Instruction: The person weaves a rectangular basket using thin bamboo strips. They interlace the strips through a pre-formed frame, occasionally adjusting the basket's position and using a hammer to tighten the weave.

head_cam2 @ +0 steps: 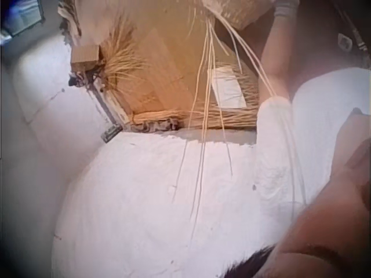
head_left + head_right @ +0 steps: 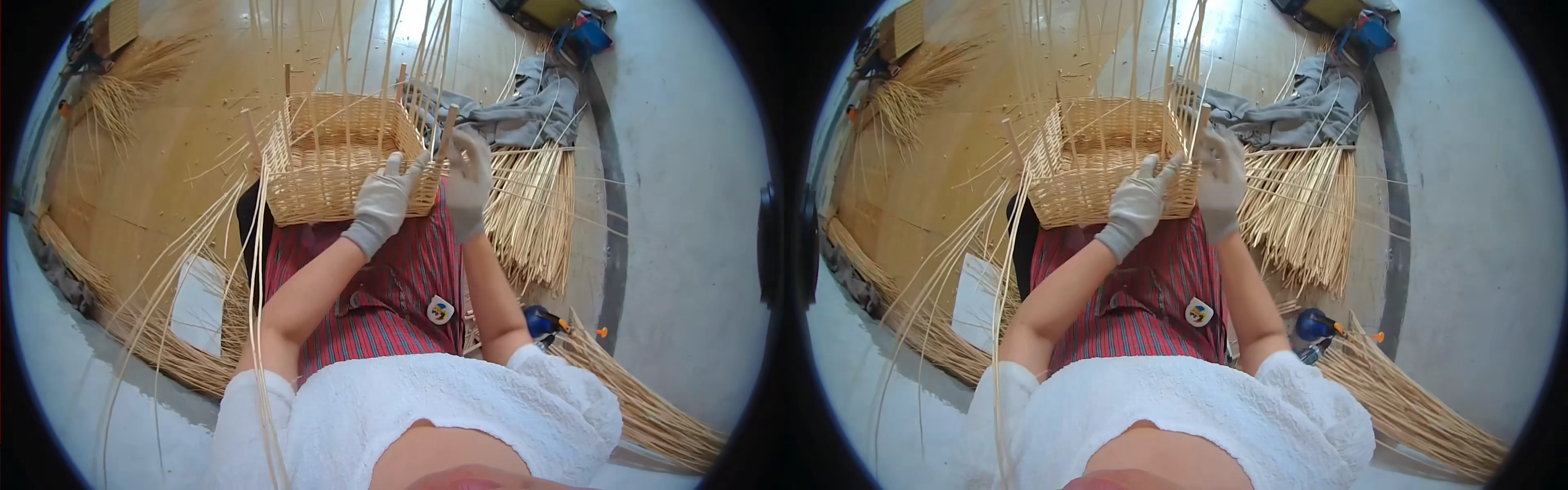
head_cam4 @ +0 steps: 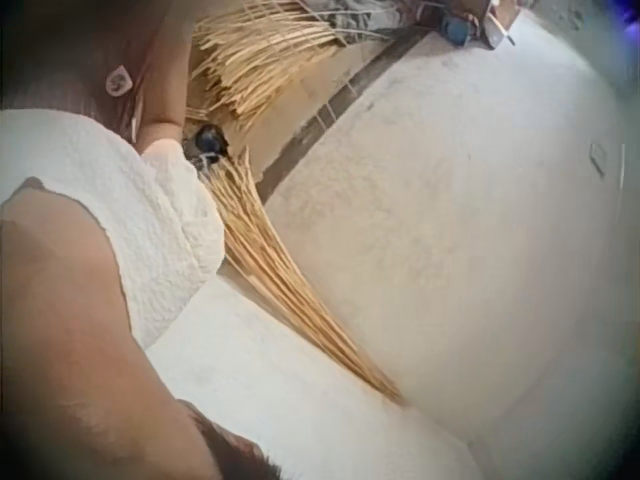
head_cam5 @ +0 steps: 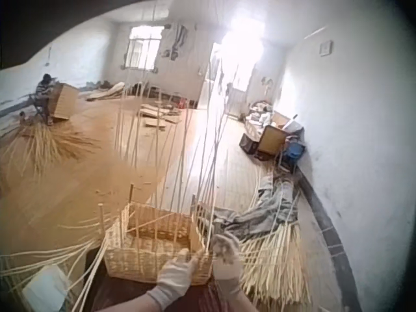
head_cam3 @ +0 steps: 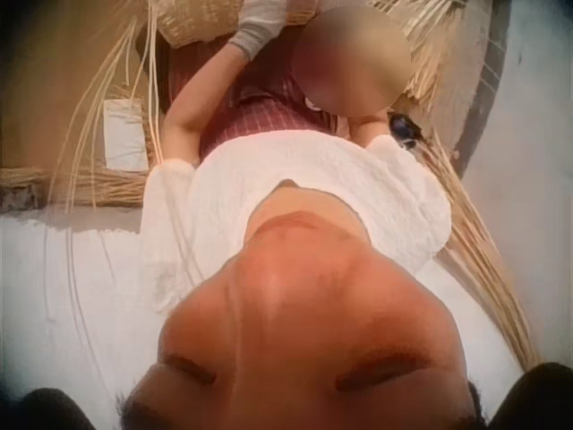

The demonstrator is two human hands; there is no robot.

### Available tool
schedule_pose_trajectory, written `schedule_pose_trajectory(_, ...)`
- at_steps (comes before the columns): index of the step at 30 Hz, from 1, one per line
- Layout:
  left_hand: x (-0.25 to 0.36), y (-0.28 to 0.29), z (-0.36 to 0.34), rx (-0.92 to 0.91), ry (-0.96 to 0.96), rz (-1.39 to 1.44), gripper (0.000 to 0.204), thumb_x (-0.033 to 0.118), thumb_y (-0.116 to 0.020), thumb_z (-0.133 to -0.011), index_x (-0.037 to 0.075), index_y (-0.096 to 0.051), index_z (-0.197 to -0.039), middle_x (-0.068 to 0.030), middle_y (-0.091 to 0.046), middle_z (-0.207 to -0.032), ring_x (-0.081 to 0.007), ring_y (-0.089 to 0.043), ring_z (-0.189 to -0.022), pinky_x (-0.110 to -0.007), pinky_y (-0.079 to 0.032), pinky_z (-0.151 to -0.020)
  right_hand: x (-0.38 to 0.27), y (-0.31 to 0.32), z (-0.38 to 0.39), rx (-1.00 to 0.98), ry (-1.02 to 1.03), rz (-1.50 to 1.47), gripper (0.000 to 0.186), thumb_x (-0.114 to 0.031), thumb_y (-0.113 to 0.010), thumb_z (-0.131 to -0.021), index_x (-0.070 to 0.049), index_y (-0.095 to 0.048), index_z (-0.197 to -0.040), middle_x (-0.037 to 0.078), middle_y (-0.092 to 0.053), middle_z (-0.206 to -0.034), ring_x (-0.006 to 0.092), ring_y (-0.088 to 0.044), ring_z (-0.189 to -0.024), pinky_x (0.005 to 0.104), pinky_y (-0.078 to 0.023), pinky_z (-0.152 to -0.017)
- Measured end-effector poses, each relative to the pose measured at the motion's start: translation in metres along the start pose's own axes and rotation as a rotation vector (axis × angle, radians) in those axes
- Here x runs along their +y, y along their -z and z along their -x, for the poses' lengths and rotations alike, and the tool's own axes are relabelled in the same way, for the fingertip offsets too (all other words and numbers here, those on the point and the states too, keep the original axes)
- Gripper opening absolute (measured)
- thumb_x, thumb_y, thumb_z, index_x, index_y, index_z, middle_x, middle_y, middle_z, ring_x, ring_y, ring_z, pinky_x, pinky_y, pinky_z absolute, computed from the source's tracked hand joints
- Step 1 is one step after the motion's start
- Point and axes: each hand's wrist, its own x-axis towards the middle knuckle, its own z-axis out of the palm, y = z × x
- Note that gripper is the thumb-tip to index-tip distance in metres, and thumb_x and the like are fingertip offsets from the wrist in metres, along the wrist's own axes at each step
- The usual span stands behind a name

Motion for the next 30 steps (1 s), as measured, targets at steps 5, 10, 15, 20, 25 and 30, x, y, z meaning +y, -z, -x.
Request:
schedule_pose_trajectory(5,0.015,-0.016,-0.020,-0.197,0.046,-0.028,0.080,0.006,-0.064,-0.089,0.031,-0.037,-0.161,-0.0150,-0.054,-0.126,-0.0341,-0.070,-0.092,-0.047,-0.059,-0.080,0.025,0.000,-0.065,0.250,-0.099,-0.675,0.058,-0.005,-0.060,-0.102,-0.017,-0.044,-0.157,0.012,-0.071,-0.102,0.0253,-0.068,-0.100,0.0434,-0.058,-0.093)
schedule_pose_trajectory(10,0.025,-0.013,-0.030,0.098,-0.162,-0.093,0.069,0.012,-0.066,-0.089,0.022,-0.048,-0.155,-0.0137,-0.055,-0.126,-0.0320,-0.065,-0.104,-0.047,-0.055,-0.088,0.099,0.053,-0.004,0.242,-0.597,-0.877,0.033,-0.020,-0.048,-0.113,-0.009,-0.052,-0.144,0.002,-0.063,-0.080,0.0134,-0.064,-0.076,0.0382,-0.062,-0.077)
schedule_pose_trajectory(15,0.057,-0.023,-0.030,0.044,0.058,0.396,0.069,0.034,-0.083,-0.083,0.002,-0.060,-0.140,-0.0096,-0.058,-0.124,-0.0284,-0.064,-0.106,-0.042,-0.055,-0.088,-0.019,0.050,0.035,-0.109,-0.332,-0.878,0.028,-0.009,-0.053,-0.107,-0.002,-0.063,-0.132,0.006,-0.073,-0.095,0.0172,-0.068,-0.081,0.0347,-0.059,-0.082)
schedule_pose_trajectory(20,0.025,-0.029,-0.017,0.098,0.482,1.451,0.027,0.019,-0.067,-0.104,0.001,-0.070,-0.123,-0.0088,-0.069,-0.104,-0.0147,-0.068,-0.098,-0.031,-0.057,-0.087,0.012,0.020,-0.007,-0.091,-0.356,-0.367,0.044,-0.015,-0.075,-0.095,0.001,-0.063,-0.134,0.010,-0.070,-0.112,0.0198,-0.067,-0.102,0.0331,-0.055,-0.093)
schedule_pose_trajectory(25,-0.028,0.004,-0.014,0.357,0.433,1.466,0.018,0.012,-0.065,-0.104,0.000,-0.071,-0.116,-0.0096,-0.074,-0.099,-0.0151,-0.070,-0.087,-0.029,-0.058,-0.080,0.030,0.010,-0.018,-0.536,-0.479,0.005,0.044,-0.035,-0.083,-0.087,-0.003,-0.065,-0.111,0.015,-0.065,-0.102,0.0315,-0.066,-0.093,0.0442,-0.053,-0.085)
schedule_pose_trajectory(30,0.024,0.042,-0.131,0.259,0.147,1.112,0.020,0.005,-0.061,-0.103,-0.005,-0.070,-0.117,-0.0092,-0.073,-0.099,-0.0182,-0.067,-0.089,-0.028,-0.055,-0.083,0.024,-0.022,0.006,-0.224,-0.396,0.339,0.036,-0.035,-0.078,-0.088,-0.008,-0.062,-0.105,0.017,-0.063,-0.098,0.0394,-0.065,-0.091,0.0505,-0.051,-0.078)
